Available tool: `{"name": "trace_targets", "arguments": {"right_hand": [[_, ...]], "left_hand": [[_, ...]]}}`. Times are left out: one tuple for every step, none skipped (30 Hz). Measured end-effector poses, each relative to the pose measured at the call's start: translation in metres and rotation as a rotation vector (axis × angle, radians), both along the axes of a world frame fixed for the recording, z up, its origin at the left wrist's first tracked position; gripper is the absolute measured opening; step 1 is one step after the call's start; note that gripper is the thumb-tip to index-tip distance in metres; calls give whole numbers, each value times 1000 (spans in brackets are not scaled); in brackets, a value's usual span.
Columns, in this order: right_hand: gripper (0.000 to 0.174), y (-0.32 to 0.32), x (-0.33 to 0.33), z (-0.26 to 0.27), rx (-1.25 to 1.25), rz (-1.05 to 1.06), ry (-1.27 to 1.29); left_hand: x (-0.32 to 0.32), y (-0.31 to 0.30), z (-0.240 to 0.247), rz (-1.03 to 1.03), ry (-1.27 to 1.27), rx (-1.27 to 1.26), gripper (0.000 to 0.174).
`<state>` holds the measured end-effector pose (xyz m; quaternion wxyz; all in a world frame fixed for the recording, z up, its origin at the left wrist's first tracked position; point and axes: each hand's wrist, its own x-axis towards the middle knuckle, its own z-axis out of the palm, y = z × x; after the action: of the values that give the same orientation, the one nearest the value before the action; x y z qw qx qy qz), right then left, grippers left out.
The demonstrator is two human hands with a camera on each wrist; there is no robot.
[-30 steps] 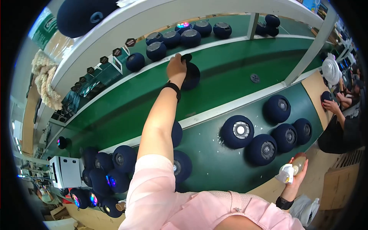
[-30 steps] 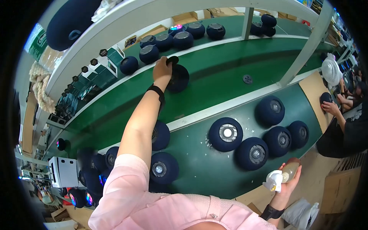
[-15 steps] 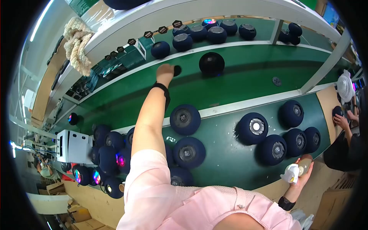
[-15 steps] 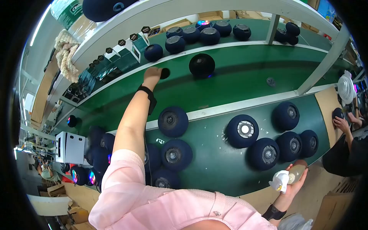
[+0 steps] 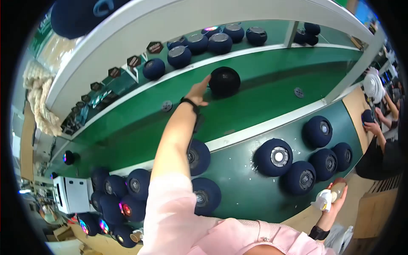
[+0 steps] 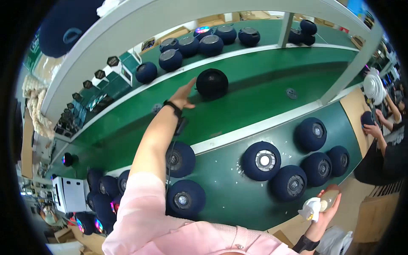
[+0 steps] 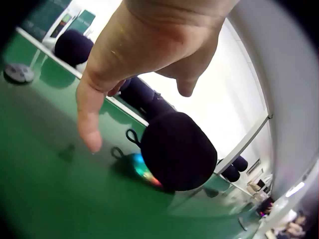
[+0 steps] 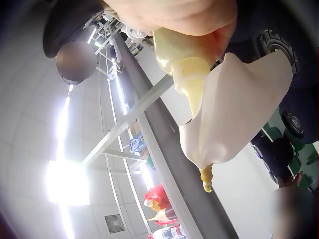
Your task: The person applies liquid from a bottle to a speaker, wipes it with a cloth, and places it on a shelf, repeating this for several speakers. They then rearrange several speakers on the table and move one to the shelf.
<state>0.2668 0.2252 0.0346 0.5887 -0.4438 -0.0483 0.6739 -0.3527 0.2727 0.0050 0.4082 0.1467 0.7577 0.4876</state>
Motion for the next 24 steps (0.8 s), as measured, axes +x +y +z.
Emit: {"name": "trace_targets", "arguments": {"right_hand": [[41,3,3,-3,37,-15,-4],[41,6,3,-4,38,13,-8],[42,6,3,-4,-8,-29,-1],[43,5,5,-4,-50,-80,5],[42,5,5,-6,-11,-56,-6],[42,6,9,-8,-9,-49,-14],[42,7,13,-9,-70,-68,0],[42,8,16,-11,-132,-88,16],[42,9,15,-13,-137,-82,15],[42,8,13,-13,-111,-109,-1],[42,8,14,-12,-76,-138,-15],[42,9,17,-11,-68,-137,-8],[42,10,21,-12,-52,-108,-5],[43,10,25,-12,-44,-66,-5],[43,12,29,-11,-56,-31,0],[44,13,31,-11,-7,-24,-19],[45,18,31,-11,37,0,-36],[48,22,32,-10,100,69,-79],[49,29,30,-5,4,67,97],[51,39,25,-3,-112,102,268],[58,52,35,-15,-49,156,298],[58,58,30,-13,-61,193,300],[60,54,29,-19,-39,187,308],[61,55,25,-19,-23,180,305]], "left_hand": [[6,12,-1,-5,-65,6,74],[8,24,-2,-6,-124,16,76],[12,40,-14,28,-146,41,75],[17,55,-26,54,-169,68,75],[23,63,-27,63,-176,71,75],[30,69,-26,170,-150,40,68],[35,73,-27,277,-123,6,62],[36,76,-31,284,-126,4,62],[38,75,-31,354,-108,60,66],[40,72,-31,421,-89,115,73],[42,69,-28,422,-88,119,73],[48,59,-12,388,-273,232,67],[50,50,0,355,-455,339,61],[36,61,-24,266,-645,468,48],[21,69,-48,185,-822,599,37],[27,51,-18,195,-772,511,32],[35,33,11,178,-768,519,31],[39,11,33,141,-690,613,33],[49,-14,60,149,-625,696,36],[66,-70,110,175,-428,737,40],[72,-102,131,140,-418,760,43],[90,-141,160,168,-367,802,53],[105,-183,179,188,-336,841,54],[111,-219,192,213,-314,874,54]]}}
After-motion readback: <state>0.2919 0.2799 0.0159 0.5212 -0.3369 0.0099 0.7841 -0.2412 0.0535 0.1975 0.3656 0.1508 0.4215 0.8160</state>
